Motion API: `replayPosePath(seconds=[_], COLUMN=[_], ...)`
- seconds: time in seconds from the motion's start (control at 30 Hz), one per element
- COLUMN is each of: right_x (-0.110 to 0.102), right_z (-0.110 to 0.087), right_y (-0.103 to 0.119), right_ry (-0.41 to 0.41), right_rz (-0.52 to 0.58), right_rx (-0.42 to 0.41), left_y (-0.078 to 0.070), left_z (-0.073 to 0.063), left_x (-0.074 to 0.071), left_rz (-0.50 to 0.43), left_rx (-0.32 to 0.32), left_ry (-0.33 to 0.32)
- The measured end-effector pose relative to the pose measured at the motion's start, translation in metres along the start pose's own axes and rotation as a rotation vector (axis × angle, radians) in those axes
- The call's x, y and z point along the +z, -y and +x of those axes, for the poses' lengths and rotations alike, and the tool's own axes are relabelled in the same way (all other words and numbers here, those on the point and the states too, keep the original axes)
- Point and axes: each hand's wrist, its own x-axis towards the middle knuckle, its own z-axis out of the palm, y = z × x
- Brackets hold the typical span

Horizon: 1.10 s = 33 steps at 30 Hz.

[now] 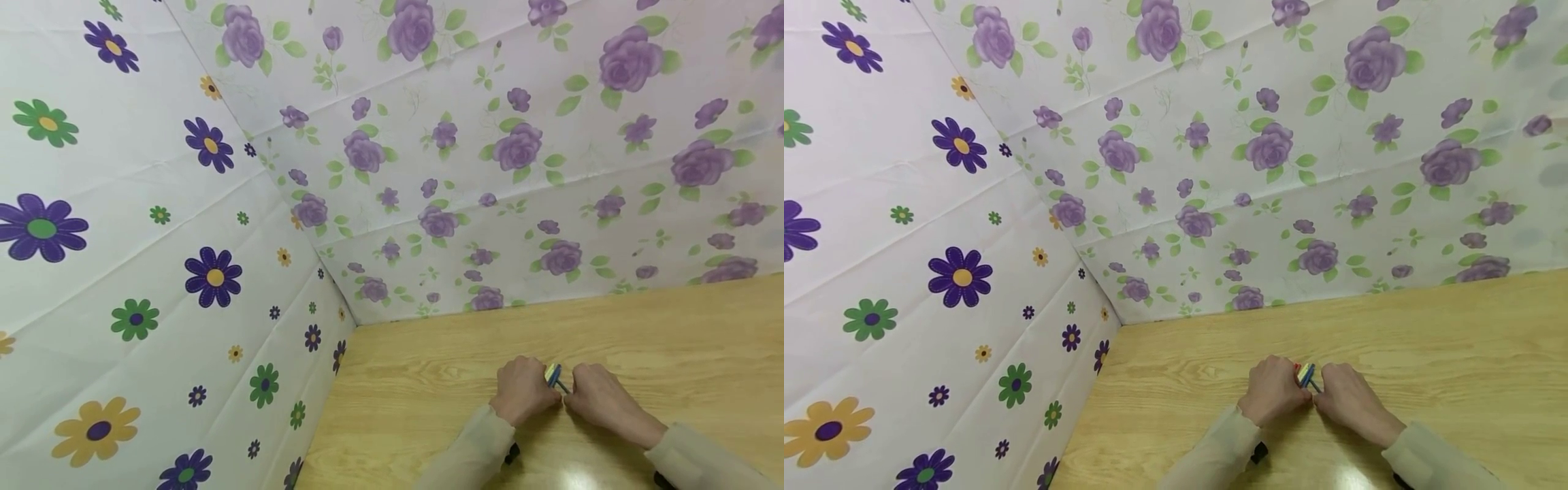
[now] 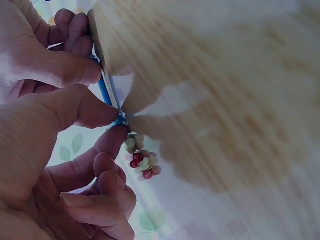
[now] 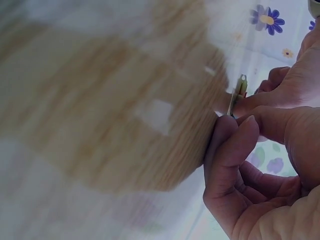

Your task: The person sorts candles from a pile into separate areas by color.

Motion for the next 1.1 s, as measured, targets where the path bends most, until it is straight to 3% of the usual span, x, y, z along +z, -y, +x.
replayPosePath(seconds=[0.4, 0.57, 0.73, 0.97, 1.1], right_x=[-0.003, -0.004, -0.008, -0.017, -0.021], right_z=[0.001, 0.001, 0.002, 0.007, 0.011], right_y=[-0.001, -0.001, -0.001, -0.004, -0.007], right_ry=[0.012, 0.019, 0.041, 0.043, 0.036], right_rz=[0.002, -0.006, 0.016, 0.057, 0.075], right_rx=[0.023, 0.045, 0.068, 0.072, 0.065], left_y=[0.003, 0.005, 0.009, 0.013, 0.016], left_z=[0.002, 0.002, 0.003, 0.006, 0.009], left_x=[0.002, -0.002, -0.005, -0.007, -0.008], left_rz=[-0.055, -0.124, -0.222, -0.465, -0.541], left_rx=[-0.020, -0.052, -0.072, -0.122, -0.128], left_ry=[0.003, 0.013, 0.016, 0.029, 0.025])
